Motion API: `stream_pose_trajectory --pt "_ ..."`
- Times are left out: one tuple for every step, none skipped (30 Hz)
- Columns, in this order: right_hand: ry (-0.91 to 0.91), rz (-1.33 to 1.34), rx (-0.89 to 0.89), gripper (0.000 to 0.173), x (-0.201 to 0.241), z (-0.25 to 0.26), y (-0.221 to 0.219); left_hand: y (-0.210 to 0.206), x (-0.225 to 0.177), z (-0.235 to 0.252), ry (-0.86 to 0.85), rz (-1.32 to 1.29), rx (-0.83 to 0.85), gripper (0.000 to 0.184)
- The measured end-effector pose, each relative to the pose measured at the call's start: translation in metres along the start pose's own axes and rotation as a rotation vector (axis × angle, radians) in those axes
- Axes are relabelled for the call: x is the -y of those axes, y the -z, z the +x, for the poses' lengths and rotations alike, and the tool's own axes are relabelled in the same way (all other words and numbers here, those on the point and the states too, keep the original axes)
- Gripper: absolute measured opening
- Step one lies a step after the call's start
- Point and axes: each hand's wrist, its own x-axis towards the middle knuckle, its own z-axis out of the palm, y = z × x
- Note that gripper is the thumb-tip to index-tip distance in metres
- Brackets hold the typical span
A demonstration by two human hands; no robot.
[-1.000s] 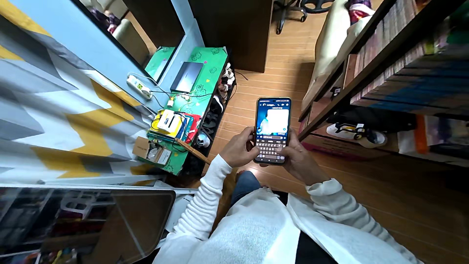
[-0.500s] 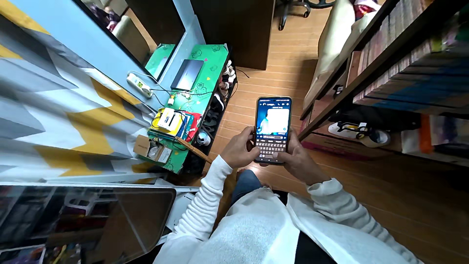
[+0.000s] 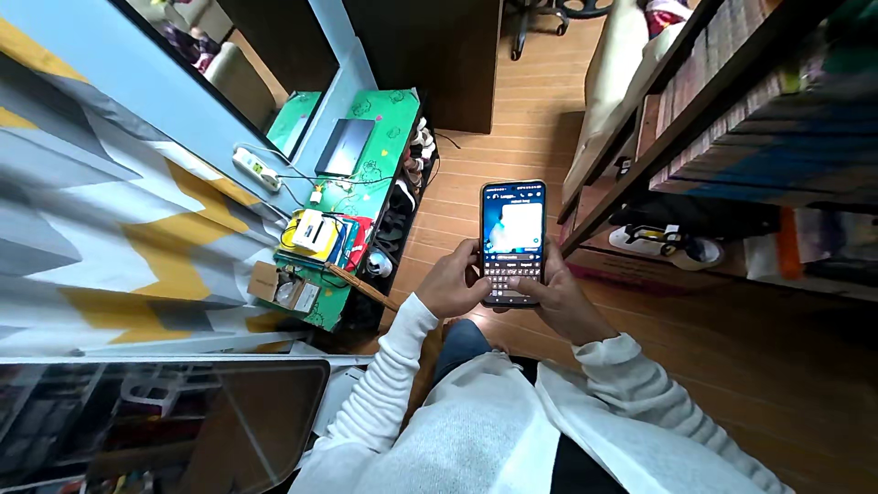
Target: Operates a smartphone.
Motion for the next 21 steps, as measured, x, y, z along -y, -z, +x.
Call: stream_pose_trajectory --pt "-0.002 0.0 0.005 0.073 0.0 0.0 0.0 0.0 0.0 0.0 -0.001 0.004 0.0 0.051" --pt "-0.002 0.006 0.012 0.074 0.0 -0.001 0.001 0.0 -0.001 0.0 0.001 0.008 0.002 0.05" --pt "-0.002 0.008 0.021 0.074 -0.001 -0.001 0.002 0.0 -0.001 0.0 0.004 0.01 0.005 0.049" --pt "-0.005 0.012 0.031 0.075 -0.002 0.0 0.003 0.001 -0.001 -0.001 0.006 0.013 0.005 0.048" --pt "-0.006 0.015 0.044 0.076 -0.002 0.0 0.004 0.001 -0.001 -0.001 0.006 0.014 0.004 0.048" --pt "-0.007 0.018 0.058 0.076 -0.002 0.0 0.004 0.001 0.0 -0.001 0.006 0.014 0.001 0.048" --pt "-0.009 0.025 0.066 0.076 -0.002 0.0 0.004 0.002 0.0 -0.002 0.004 0.012 -0.005 0.048" --pt "-0.011 0.027 0.075 0.077 -0.001 0.0 0.003 0.002 0.0 -0.003 0.003 0.008 -0.012 0.049" --pt "-0.013 0.029 0.083 0.076 0.0 0.0 0.002 0.002 0.001 -0.004 0.001 0.004 -0.017 0.049" --pt "-0.014 0.032 0.088 0.072 -0.001 0.0 0.001 0.003 0.001 -0.005 0.001 0.0 -0.021 0.049" --pt "-0.013 0.037 0.09 0.066 -0.001 0.001 0.0 0.003 0.002 -0.006 0.001 -0.002 -0.024 0.049" --pt "-0.015 0.037 0.08 0.059 -0.001 0.002 -0.002 0.004 0.003 -0.006 0.002 -0.004 -0.026 0.048" --pt "-0.019 0.034 0.062 0.056 -0.001 0.002 -0.004 0.004 0.004 -0.007 0.006 -0.004 -0.027 0.048" --pt "-0.023 0.03 0.043 0.055 -0.001 0.002 -0.005 0.004 0.004 -0.007 0.012 -0.001 -0.027 0.048" --pt "-0.026 0.025 0.031 0.056 -0.002 0.003 -0.006 0.004 0.004 -0.008 0.019 0.003 -0.027 0.048" --pt "-0.026 0.019 0.028 0.058 -0.002 0.003 -0.006 0.004 0.005 -0.008 0.022 0.005 -0.027 0.049" --pt "-0.026 0.013 0.035 0.061 -0.003 0.003 -0.006 0.004 0.005 -0.008 0.022 0.005 -0.027 0.049" --pt "-0.023 0.001 0.052 0.066 -0.003 0.003 -0.005 0.005 0.005 -0.008 0.018 0.006 -0.029 0.049" --pt "-0.017 -0.019 0.068 0.072 -0.004 0.003 -0.004 0.005 0.006 -0.008 0.014 0.007 -0.033 0.048" --pt "-0.012 -0.032 0.088 0.077 -0.004 0.002 -0.003 0.006 0.006 -0.009 0.011 0.011 -0.036 0.048" --pt "-0.008 -0.04 0.103 0.081 -0.004 0.002 -0.003 0.007 0.005 -0.009 0.012 0.019 -0.036 0.047"
